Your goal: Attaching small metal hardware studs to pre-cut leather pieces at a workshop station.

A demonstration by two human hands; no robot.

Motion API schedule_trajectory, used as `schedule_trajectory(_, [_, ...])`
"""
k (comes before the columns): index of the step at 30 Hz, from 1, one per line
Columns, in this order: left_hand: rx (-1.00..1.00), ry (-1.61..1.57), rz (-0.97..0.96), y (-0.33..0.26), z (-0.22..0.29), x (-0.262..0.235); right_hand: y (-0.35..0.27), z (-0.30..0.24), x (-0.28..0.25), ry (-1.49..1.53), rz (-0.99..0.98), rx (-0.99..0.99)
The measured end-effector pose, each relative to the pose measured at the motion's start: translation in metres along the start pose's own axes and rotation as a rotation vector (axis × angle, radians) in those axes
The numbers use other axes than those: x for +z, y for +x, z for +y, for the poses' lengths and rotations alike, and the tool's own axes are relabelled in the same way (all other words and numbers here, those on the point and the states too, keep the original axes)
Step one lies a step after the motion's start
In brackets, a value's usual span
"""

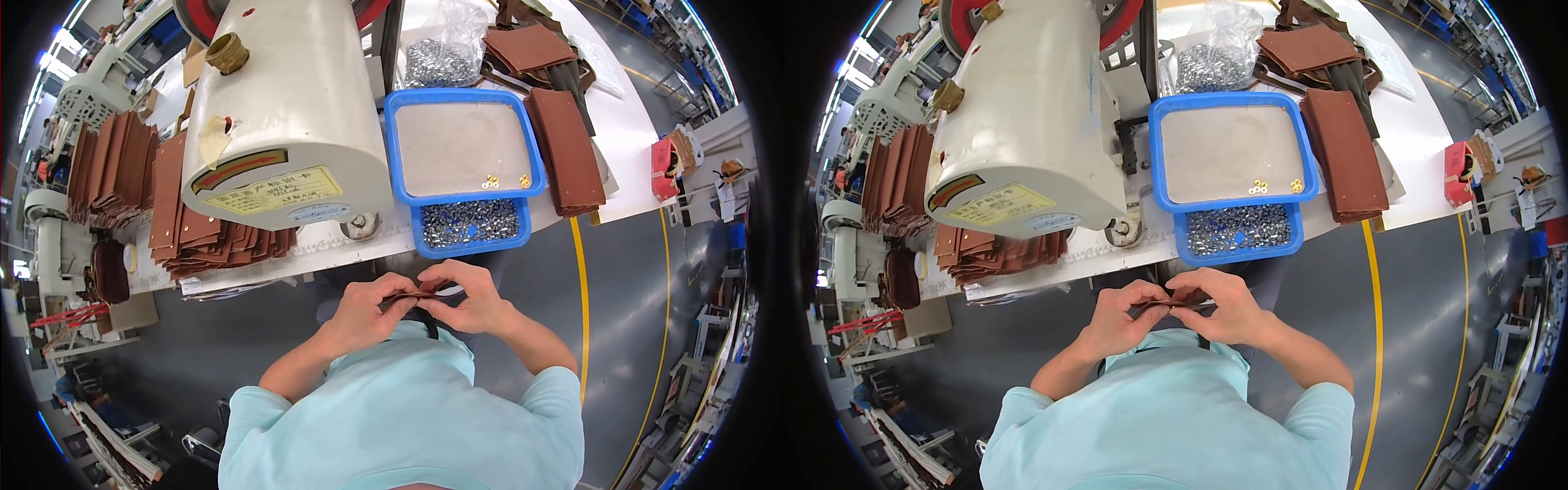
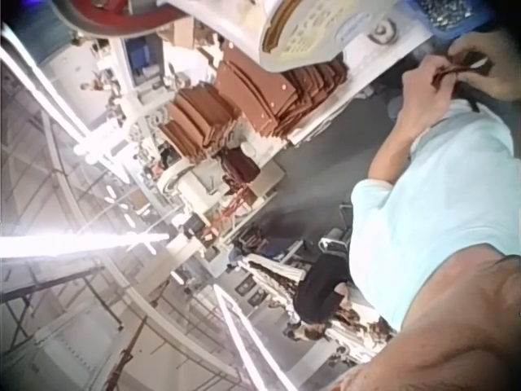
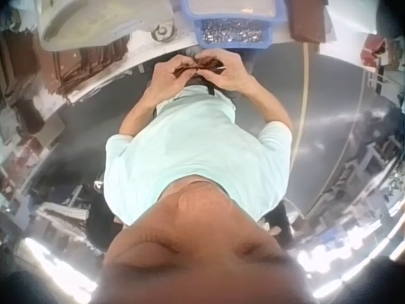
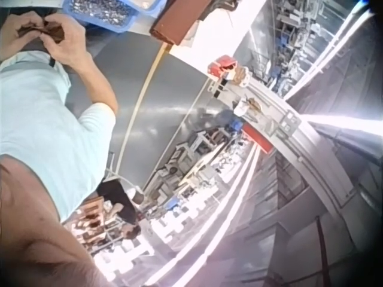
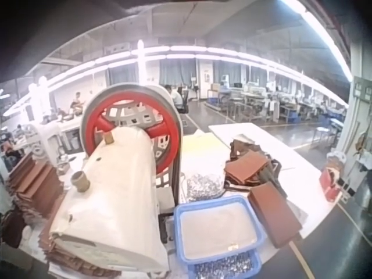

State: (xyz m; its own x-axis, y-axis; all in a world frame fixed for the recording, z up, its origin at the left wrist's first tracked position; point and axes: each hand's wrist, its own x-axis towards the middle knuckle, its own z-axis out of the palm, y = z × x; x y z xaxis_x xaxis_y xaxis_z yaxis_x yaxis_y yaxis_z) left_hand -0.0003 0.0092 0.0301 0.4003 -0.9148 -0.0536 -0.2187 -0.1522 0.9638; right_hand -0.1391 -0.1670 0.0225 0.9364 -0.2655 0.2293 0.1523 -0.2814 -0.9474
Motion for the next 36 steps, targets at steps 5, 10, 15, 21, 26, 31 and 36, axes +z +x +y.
schedule_trajectory(5, [0.029,0.007,-0.017,0.002,0.004,-0.001,0.000,0.002,0.002,-0.136,0.066,-0.106])
schedule_trajectory(10, [0.098,-0.016,0.009,0.008,0.010,0.002,-0.001,0.010,0.003,-0.132,0.081,-0.194])
schedule_trajectory(15, [0.065,0.109,-0.109,0.008,0.011,-0.002,-0.006,0.005,0.005,-0.143,0.083,-0.239])
schedule_trajectory(21, [0.089,0.112,-0.061,0.009,0.007,0.002,-0.006,0.008,0.007,-0.111,0.147,-0.306])
schedule_trajectory(26, [-0.246,0.087,-0.171,0.012,0.013,0.000,-0.010,0.015,0.005,-0.046,0.140,-0.209])
schedule_trajectory(31, [-0.216,0.003,-0.120,0.012,0.003,0.000,-0.005,-0.005,-0.001,-0.024,0.048,0.058])
schedule_trajectory(36, [-0.149,0.058,-0.069,0.009,0.003,-0.007,0.000,-0.013,-0.005,0.038,-0.045,0.241])
